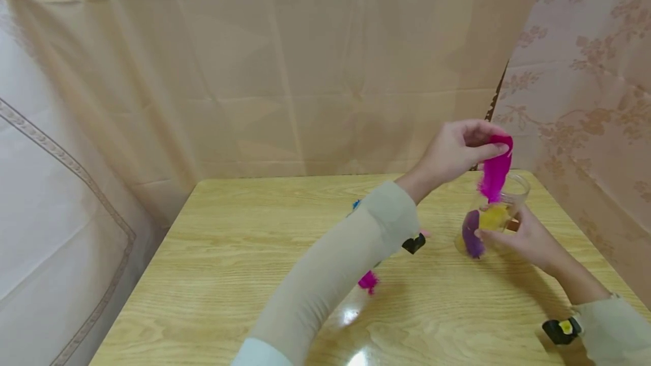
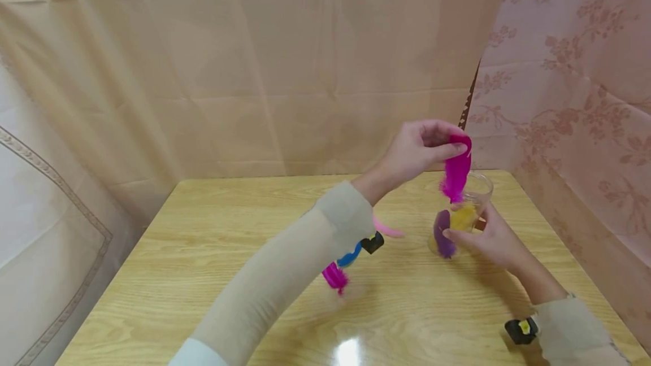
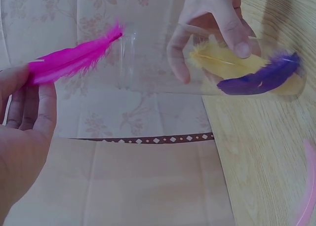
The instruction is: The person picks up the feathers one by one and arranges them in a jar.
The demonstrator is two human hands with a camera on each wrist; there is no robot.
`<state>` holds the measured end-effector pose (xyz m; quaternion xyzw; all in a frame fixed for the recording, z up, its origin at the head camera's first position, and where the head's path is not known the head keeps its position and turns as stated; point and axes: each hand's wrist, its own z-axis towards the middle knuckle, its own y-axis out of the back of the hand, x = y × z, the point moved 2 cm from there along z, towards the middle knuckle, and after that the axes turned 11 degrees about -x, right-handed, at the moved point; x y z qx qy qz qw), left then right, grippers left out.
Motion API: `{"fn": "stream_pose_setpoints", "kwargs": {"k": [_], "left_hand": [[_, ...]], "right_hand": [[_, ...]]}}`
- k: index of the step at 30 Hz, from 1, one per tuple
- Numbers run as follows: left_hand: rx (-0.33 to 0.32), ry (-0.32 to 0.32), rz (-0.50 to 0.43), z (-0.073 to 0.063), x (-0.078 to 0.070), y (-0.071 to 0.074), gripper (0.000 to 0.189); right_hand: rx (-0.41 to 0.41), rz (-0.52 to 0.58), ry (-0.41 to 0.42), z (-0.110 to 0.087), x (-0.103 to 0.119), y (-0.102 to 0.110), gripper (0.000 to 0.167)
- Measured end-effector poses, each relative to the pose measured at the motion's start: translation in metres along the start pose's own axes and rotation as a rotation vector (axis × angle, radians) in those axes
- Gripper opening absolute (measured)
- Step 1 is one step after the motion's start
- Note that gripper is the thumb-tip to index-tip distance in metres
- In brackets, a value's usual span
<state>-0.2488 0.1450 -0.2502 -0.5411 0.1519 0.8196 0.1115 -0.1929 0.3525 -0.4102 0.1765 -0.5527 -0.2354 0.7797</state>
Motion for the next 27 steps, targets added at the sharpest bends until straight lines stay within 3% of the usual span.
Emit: {"fn": "stream_pose_setpoints", "kwargs": {"k": [2,10,22,27], "left_hand": [[-0.014,-0.005,-0.009,0.000,-0.001,0.001,0.018],[-0.042,-0.014,-0.027,0.003,-0.004,0.002,0.016],[-0.072,-0.106,0.031,0.006,-0.009,-0.002,0.017],[-0.072,-0.129,0.041,0.004,-0.008,-0.009,0.016]], "right_hand": [[-0.001,0.019,0.010,0.000,0.000,0.000,0.052],[0.033,0.052,-0.020,0.001,0.000,0.001,0.055],[0.023,0.022,-0.046,0.002,0.000,-0.003,0.070],[0.021,0.037,-0.033,0.003,0.001,-0.003,0.069]]}}
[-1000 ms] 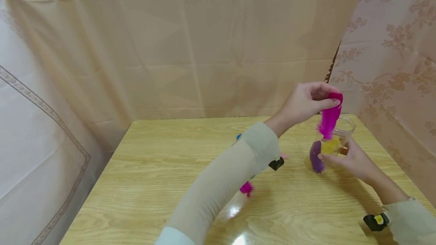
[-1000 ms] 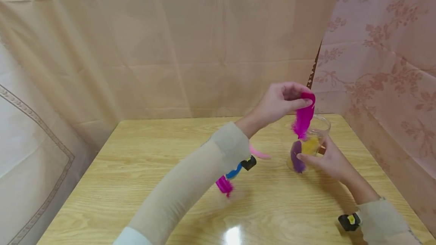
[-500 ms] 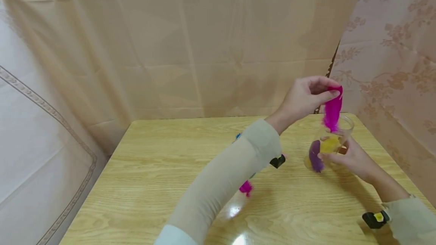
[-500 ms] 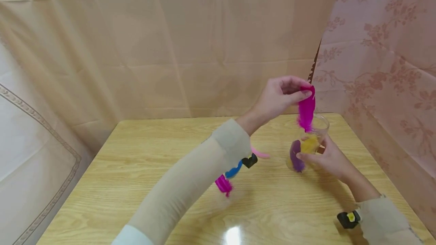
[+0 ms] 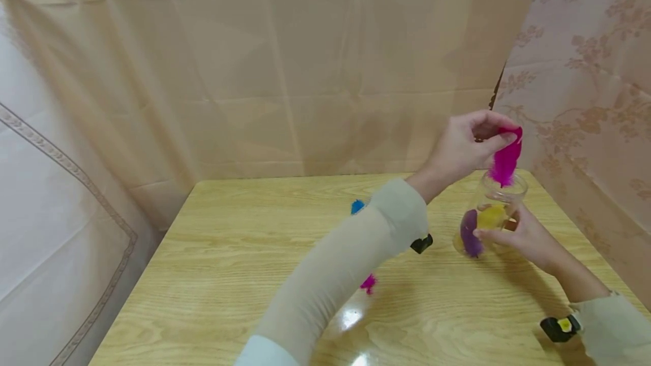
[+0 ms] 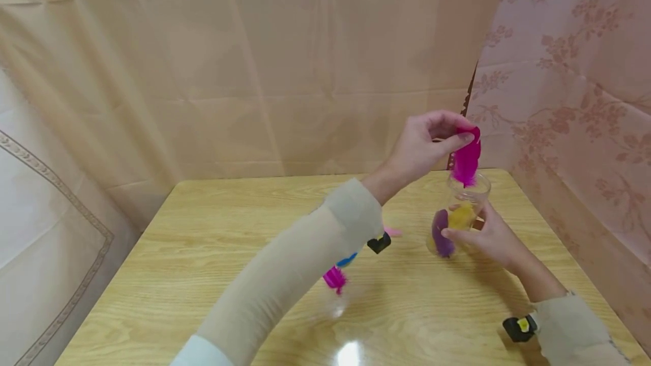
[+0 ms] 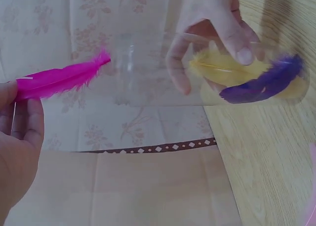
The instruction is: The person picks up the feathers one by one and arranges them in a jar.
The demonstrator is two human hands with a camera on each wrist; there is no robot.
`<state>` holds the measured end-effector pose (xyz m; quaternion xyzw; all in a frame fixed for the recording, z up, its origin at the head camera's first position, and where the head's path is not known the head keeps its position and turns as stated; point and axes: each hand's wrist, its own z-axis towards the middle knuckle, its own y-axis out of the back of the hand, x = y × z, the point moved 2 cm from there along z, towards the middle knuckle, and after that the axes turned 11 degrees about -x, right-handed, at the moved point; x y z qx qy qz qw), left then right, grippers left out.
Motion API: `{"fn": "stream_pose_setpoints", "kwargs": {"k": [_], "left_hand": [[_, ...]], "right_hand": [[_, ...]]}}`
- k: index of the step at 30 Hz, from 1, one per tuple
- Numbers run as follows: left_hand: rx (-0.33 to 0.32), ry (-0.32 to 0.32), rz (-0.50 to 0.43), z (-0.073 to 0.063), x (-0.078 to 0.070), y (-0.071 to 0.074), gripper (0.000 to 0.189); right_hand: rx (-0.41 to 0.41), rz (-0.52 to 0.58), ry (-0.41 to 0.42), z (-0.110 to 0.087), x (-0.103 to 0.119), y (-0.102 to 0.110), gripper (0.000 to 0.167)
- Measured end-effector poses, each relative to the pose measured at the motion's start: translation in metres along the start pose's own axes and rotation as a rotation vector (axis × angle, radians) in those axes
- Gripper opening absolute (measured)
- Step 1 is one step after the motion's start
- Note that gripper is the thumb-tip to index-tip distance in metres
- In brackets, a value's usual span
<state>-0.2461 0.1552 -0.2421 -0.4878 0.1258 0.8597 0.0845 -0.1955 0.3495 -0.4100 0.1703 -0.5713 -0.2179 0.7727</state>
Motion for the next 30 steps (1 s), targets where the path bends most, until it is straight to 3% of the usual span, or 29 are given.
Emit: {"fn": "stream_pose_setpoints", "kwargs": {"k": [14,30], "left_hand": [[0.081,0.043,0.052,-0.012,0.008,-0.010,0.014],[0.092,0.066,0.128,-0.022,0.029,-0.011,0.013]], "right_hand": [[0.004,0.011,0.016,-0.002,0.003,0.000,0.076],[-0.002,0.003,0.008,-0.002,0.005,0.000,0.055]]}}
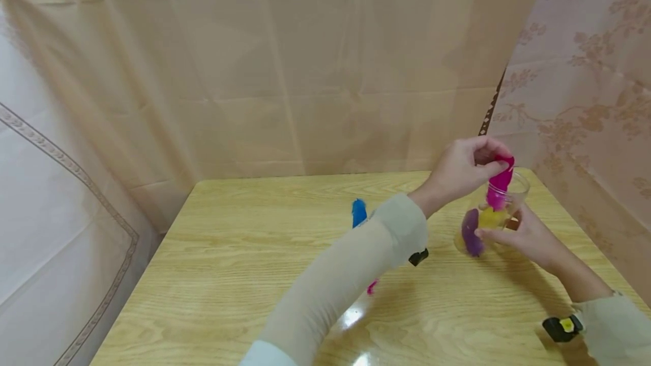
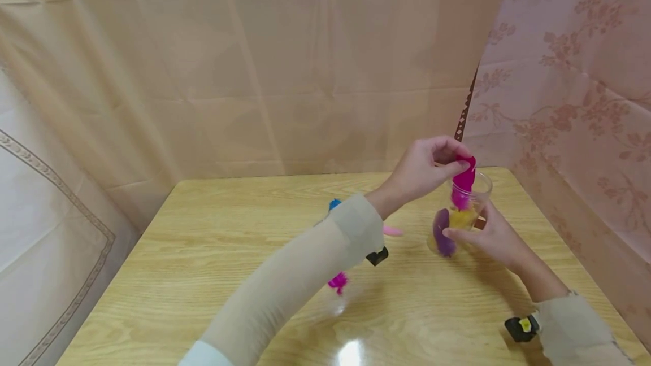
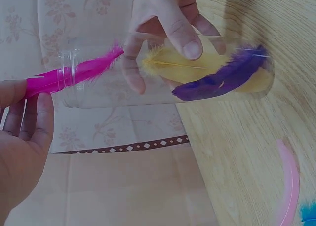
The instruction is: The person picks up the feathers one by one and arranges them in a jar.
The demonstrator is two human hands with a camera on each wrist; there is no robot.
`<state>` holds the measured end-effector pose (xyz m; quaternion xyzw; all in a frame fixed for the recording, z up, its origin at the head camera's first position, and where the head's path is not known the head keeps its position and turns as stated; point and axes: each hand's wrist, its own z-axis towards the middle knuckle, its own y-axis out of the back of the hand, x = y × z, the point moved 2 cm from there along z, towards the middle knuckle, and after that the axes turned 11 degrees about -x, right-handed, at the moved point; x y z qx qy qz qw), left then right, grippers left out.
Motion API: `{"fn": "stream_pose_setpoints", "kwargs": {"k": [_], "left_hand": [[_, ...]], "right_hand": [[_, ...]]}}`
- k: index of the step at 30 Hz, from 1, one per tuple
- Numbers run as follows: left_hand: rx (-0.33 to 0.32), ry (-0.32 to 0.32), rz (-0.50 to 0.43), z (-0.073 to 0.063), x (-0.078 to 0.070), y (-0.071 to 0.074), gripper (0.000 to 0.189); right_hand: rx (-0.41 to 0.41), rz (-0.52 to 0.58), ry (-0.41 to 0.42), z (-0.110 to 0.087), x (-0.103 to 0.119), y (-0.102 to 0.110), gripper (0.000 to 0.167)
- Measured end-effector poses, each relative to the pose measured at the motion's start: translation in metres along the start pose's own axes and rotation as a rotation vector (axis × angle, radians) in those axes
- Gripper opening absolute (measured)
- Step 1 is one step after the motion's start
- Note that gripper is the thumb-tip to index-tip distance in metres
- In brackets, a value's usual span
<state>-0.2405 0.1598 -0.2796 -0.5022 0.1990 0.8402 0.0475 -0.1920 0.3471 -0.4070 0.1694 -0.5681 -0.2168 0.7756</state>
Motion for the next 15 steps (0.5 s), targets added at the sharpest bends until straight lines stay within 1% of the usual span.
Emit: {"fn": "stream_pose_setpoints", "kwargs": {"k": [5,8,12,15], "left_hand": [[0.010,0.021,0.006,-0.0003,0.0035,-0.0023,0.014],[0.021,0.020,0.039,-0.0007,0.0050,-0.0037,0.013],[0.033,-0.012,0.113,-0.0010,0.0062,-0.0043,0.013],[0.040,-0.038,0.137,-0.0007,0.0065,-0.0045,0.013]], "right_hand": [[0.000,0.001,-0.005,-0.0012,-0.0012,0.0001,0.057],[-0.001,0.004,0.000,-0.0019,-0.0024,0.0005,0.061],[0.008,0.012,0.006,-0.0016,-0.0038,0.0007,0.069],[0.012,0.013,0.008,-0.0010,-0.0046,0.0010,0.071]]}}
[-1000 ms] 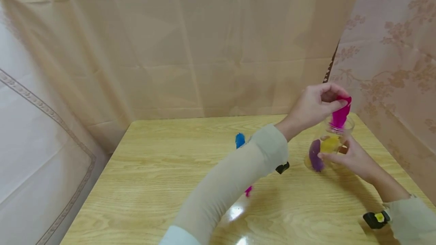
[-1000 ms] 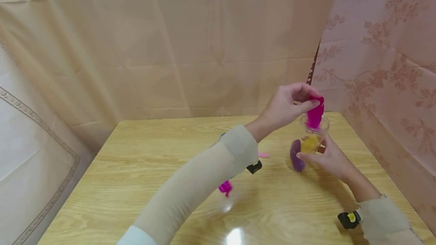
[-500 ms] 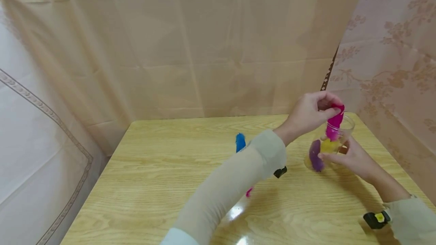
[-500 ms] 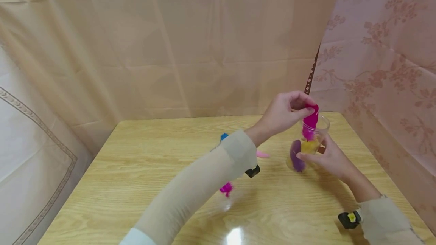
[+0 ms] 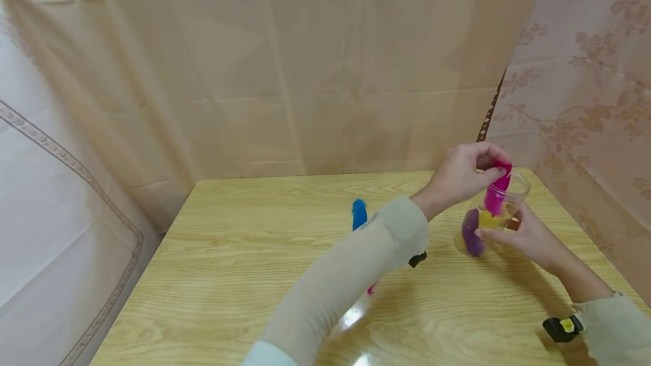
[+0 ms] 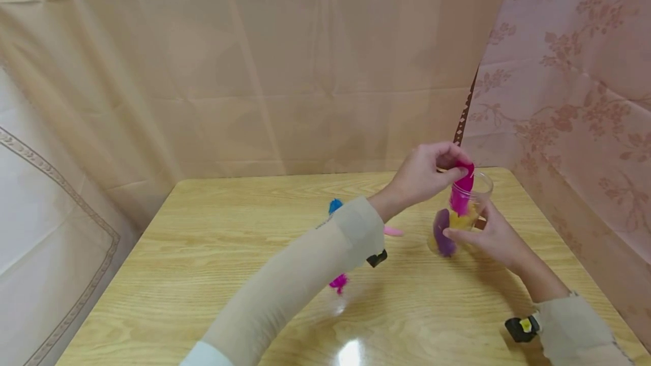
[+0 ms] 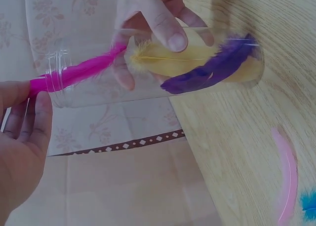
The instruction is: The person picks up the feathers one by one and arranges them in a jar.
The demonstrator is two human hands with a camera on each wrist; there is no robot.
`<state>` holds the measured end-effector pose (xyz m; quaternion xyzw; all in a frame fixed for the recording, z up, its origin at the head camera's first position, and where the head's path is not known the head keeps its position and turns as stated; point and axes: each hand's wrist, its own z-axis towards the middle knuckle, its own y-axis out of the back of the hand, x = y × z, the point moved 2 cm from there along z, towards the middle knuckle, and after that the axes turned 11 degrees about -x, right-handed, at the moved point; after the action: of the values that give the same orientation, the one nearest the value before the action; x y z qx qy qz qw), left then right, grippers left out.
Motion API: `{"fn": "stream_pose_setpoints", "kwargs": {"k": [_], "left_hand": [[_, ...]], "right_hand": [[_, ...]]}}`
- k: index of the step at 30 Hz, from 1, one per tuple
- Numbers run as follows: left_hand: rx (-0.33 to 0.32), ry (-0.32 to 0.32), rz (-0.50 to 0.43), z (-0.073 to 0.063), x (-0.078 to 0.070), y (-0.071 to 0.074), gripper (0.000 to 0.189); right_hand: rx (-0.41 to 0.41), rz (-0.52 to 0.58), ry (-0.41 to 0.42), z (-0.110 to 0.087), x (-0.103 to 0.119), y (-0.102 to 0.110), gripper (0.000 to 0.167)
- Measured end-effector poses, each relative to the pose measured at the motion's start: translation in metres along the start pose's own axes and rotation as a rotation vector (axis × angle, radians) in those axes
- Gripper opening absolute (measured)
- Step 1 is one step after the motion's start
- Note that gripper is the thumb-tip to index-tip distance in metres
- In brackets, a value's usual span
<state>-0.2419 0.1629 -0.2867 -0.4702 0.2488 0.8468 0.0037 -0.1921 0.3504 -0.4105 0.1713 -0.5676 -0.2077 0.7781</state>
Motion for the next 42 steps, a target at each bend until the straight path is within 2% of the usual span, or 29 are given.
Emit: {"fn": "stream_pose_setpoints", "kwargs": {"k": [13,27,42], "left_hand": [[0.008,-0.025,0.020,0.000,0.003,-0.004,0.012],[0.015,-0.003,0.031,-0.002,0.005,-0.004,0.012],[-0.013,-0.035,0.071,-0.003,0.011,-0.004,0.015]], "right_hand": [[-0.003,-0.014,0.000,-0.001,-0.001,0.000,0.071],[0.014,-0.013,-0.009,-0.002,-0.002,0.001,0.081],[-0.010,-0.029,-0.008,0.000,0.000,0.000,0.078]]}}
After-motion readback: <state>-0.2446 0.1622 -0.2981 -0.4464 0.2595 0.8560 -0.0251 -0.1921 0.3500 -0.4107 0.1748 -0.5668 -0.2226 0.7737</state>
